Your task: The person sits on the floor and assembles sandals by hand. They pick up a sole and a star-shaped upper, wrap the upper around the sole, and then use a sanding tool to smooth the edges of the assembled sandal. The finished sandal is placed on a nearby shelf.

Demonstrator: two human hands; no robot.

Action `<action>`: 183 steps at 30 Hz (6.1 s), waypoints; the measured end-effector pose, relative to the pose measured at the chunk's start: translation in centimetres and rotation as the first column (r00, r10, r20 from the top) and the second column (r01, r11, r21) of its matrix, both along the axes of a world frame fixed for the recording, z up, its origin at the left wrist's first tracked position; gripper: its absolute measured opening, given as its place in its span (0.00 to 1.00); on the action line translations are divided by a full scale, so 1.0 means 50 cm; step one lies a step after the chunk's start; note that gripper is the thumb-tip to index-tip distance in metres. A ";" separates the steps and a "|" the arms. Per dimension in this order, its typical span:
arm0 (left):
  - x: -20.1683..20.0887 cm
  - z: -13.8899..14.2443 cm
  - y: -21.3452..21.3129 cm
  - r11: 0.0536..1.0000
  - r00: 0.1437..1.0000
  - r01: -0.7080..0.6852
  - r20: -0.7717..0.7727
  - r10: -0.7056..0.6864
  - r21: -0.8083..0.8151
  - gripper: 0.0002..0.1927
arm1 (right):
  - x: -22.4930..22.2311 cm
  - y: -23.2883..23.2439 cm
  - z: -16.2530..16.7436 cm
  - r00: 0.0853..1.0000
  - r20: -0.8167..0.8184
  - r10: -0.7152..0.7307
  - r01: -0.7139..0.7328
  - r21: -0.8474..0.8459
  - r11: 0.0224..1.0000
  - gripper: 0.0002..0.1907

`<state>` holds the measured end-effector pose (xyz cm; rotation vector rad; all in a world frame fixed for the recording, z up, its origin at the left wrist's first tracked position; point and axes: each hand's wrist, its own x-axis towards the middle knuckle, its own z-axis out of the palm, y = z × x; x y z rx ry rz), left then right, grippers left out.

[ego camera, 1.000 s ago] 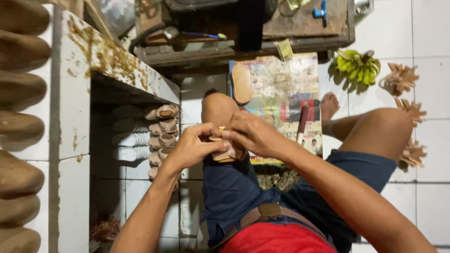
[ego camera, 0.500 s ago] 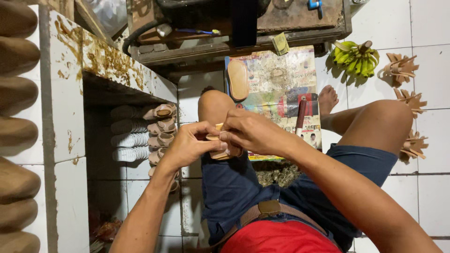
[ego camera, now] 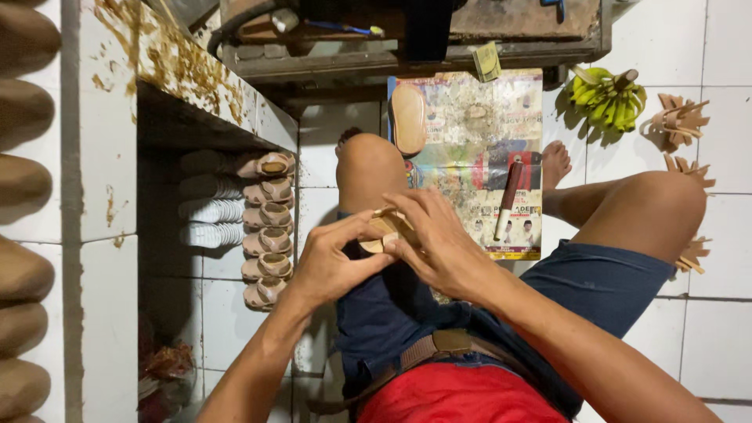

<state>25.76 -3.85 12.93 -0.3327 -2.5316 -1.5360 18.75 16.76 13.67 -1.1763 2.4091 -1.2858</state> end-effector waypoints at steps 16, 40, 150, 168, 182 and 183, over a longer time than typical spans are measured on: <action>0.045 0.011 -0.005 0.985 0.994 0.106 -0.001 -0.107 -0.134 0.12 | -0.042 -0.005 0.031 0.982 0.121 0.143 -0.156 0.105 0.982 0.31; 0.088 -0.050 0.048 0.543 0.905 -0.316 0.419 -0.075 0.778 0.13 | -0.138 0.039 0.025 0.712 0.650 0.264 -0.182 -0.192 0.964 0.34; 0.017 0.008 0.073 0.940 0.835 -0.324 -0.499 0.231 -0.107 0.37 | -0.068 0.056 -0.002 0.912 0.337 -0.234 0.347 -0.328 0.879 0.32; -0.035 0.036 0.181 0.768 0.967 -0.228 0.233 0.106 0.598 0.28 | 0.031 0.072 -0.075 0.495 0.857 0.147 0.532 -0.432 0.728 0.26; 0.043 -0.086 0.209 0.841 0.896 -0.098 0.415 -0.158 0.532 0.26 | 0.082 0.164 -0.080 0.598 0.800 -0.040 0.269 -0.154 0.951 0.35; 0.063 -0.092 0.212 0.857 0.882 -0.111 0.448 -0.149 0.503 0.26 | 0.098 0.170 -0.083 0.622 0.780 -0.068 0.261 -0.125 0.957 0.35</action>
